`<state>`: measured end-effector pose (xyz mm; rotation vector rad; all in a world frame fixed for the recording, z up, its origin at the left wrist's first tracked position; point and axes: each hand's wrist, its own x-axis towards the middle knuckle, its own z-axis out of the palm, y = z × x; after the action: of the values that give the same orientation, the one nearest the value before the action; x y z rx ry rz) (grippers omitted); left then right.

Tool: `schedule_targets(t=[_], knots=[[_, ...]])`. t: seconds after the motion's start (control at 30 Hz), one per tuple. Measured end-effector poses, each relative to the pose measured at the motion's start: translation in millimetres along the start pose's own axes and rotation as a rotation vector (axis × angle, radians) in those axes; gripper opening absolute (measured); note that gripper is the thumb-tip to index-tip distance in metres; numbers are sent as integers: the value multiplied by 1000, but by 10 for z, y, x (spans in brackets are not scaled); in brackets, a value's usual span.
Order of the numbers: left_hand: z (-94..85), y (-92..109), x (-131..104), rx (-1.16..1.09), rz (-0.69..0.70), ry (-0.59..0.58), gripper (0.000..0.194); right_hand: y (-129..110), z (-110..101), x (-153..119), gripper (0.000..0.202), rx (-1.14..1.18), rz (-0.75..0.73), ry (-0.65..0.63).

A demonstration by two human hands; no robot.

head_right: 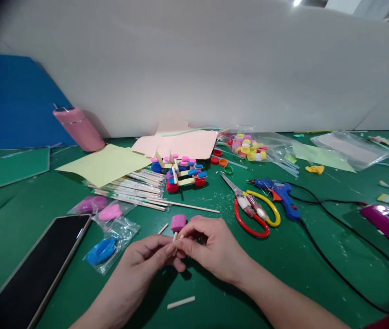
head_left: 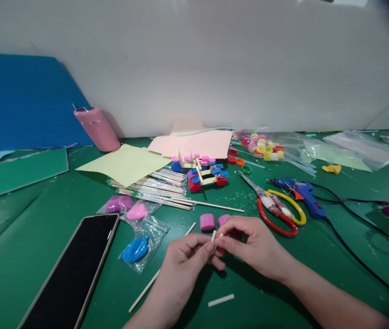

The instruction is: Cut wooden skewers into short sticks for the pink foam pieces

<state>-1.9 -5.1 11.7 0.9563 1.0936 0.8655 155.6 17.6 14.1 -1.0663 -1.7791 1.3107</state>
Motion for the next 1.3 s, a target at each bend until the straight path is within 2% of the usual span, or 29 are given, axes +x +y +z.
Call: schedule_targets(t=[0.2,0.3,0.37,0.43,0.47,0.53,0.63,0.8,0.87,0.93,0.97,1.03,1.13,1.2,1.3], knots=[[-9,3,-12,94,7,-95,16,13,2,1,13,-145,-89,49],[-41,-7,20,14,30,-40,18,-53,-21,-33,14,-323,-112,63],[-74,-24,47,-125,18,26,16,-95,2,-83,14,-484,-137,-34],[-109,-42,65,-263,-25,76,15,-99,76,-143,5,-687,-221,-247],[-123,-48,68,-312,-49,91,14,-84,129,-171,9,-799,-272,-345],[-140,-53,65,-373,-81,110,13,-24,248,-215,10,-1013,-386,-427],[-146,-46,51,-415,-96,113,14,77,398,-245,6,-1186,-489,-402],[-157,-33,56,-433,-88,117,14,118,461,-249,13,-1247,-534,-297],[-164,-30,65,-432,-78,132,13,79,414,-242,12,-1218,-525,-326],[-166,-30,68,-427,-63,139,13,11,324,-224,10,-1071,-477,-332],[-163,-30,66,-419,-51,130,13,-27,268,-208,9,-938,-424,-290],[-148,-31,54,-374,-16,101,12,-95,151,-164,9,-590,-235,-100],[-102,-29,27,-243,35,55,13,-117,32,-82,4,-109,-45,165],[-69,-19,10,-153,53,49,14,-77,17,-39,8,49,7,234],[-36,7,-5,-36,77,43,14,-6,62,-19,10,121,30,226]])
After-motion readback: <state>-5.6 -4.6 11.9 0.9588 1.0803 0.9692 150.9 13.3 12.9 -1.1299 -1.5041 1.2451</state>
